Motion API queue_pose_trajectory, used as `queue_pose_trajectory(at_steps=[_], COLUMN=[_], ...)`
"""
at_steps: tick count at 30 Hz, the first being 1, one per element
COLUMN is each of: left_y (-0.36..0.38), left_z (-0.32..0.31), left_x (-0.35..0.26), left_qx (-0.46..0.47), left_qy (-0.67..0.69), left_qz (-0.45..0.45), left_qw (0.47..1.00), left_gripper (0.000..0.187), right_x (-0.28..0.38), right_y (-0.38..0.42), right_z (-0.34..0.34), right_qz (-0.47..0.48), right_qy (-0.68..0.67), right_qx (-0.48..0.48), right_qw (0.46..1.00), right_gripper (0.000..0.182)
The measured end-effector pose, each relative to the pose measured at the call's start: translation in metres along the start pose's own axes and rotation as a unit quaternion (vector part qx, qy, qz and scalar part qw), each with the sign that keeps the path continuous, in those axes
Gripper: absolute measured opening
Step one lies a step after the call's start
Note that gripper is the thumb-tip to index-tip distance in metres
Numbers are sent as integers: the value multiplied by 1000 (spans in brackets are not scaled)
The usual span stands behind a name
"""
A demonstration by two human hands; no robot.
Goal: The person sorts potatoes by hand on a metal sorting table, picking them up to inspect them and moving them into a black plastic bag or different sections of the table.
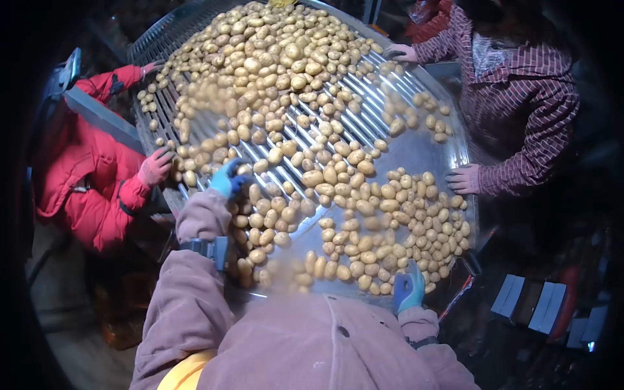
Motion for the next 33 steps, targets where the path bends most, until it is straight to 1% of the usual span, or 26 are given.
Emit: queue_pose_trajectory(at_steps=[1, 2, 3, 4, 5, 7, 8, 9, 11, 12, 13, 15, 16, 17, 19, 21, 22, 24, 25, 27, 28, 29, 30, 31, 32, 33], left_y=[4, 18, 32, 62, 89, 113, 126, 138, 145, 149, 148, 142, 139, 132, 126, 119, 118, 115, 111, 109, 110, 112, 113, 114, 116, 116], left_z=[15, 35, 55, 67, 76, 93, 102, 109, 99, 93, 69, 45, 39, 26, 10, 4, 2, -6, -12, -30, -41, -52, -64, -78, -89, -100], left_x=[4, -9, -22, -55, -64, -57, -50, -36, 3, 22, -25, -39, -27, -49, -56, -68, -70, -66, -64, -70, -77, -85, -98, -86, -84, -85], left_qx=[-57, -116, -173, -263, -313, -291, -283, -271, -176, -123, -120, -49, -46, 35, 71, 83, 91, 127, 145, 173, 197, 221, 225, 228, 230, 231], left_qy=[87, 144, 198, 224, 314, 462, 358, 251, 177, 138, -67, -209, -254, -311, -379, -380, -380, -408, -421, -407, -396, -386, -375, -380, -394, -408], left_qz=[-32, -42, -58, -41, -58, -10, 10, 31, 85, 106, 137, 98, 68, 92, 104, 110, 113, 98, 87, 69, 64, 60, 56, -8, -13, -17], left_qw=[994, 982, 963, 937, 894, 838, 890, 929, 965, 977, 981, 972, 964, 945, 917, 915, 913, 899, 891, 894, 894, 893, 897, 896, 890, 883], left_gripper=[37, 39, 40, 36, 28, 24, 22, 21, 24, 27, 36, 50, 59, 66, 66, 61, 58, 63, 65, 66, 66, 66, 65, 59, 56, 53], right_x=[-19, -40, -62, -39, -36, -33, -5, 10, 37, 50, 66, 86, 93, 100, 105, 89, 75, 46, 42, 29, 21, 16, 12, 22, 31, 33], right_y=[-8, -17, -21, -10, -9, -10, -2, -8, -16, -18, -17, -13, -12, -10, -11, -16, -15, -11, -11, -11, -10, -7, -5, 3, 11, 14], right_z=[4, 7, 4, 18, 20, 20, 22, 10, -12, -21, -32, -40, -38, -38, -32, -32, -33, -33, -34, -36, -38, -35, -35, -32, -29, -32], right_qz=[-64, -131, -197, -300, -323, -365, -409, -398, -368, -349, -328, -296, -286, -275, -232, -167, -205, -279, -248, -186, -85, -74, -62, -59, -57, -22], right_qy=[-139, -274, -403, -377, -398, -442, -426, -455, -510, -493, -475, -412, -367, -323, -253, -188, -195, -213, -195, -158, -163, -111, -60, 0, 60, 73], right_qx=[12, 23, 30, 0, 10, 31, -45, 8, 114, 138, 161, 191, 198, 205, 186, 187, 178, 155, 155, 150, 155, 147, 139, 120, 101, 97], right_qw=[988, 952, 893, 876, 858, 819, 805, 797, 769, 785, 801, 840, 863, 882, 921, 950, 942, 923, 936, 958, 971, 980, 987, 991, 991, 992], right_gripper=[27, 30, 33, 35, 35, 37, 32, 31, 30, 32, 34, 36, 36, 36, 27, 23, 25, 34, 34, 32, 32, 33, 34, 32, 31, 29])
Point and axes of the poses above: each hand's wrist, its own y-axis away from the middle knuckle, its own z-axis out of the back of the hand, x = y × z, the point moved 8 cm from there along -y, towards the middle knuckle, and after that the axes turned 15 degrees about -z, right-handed, at the moved point
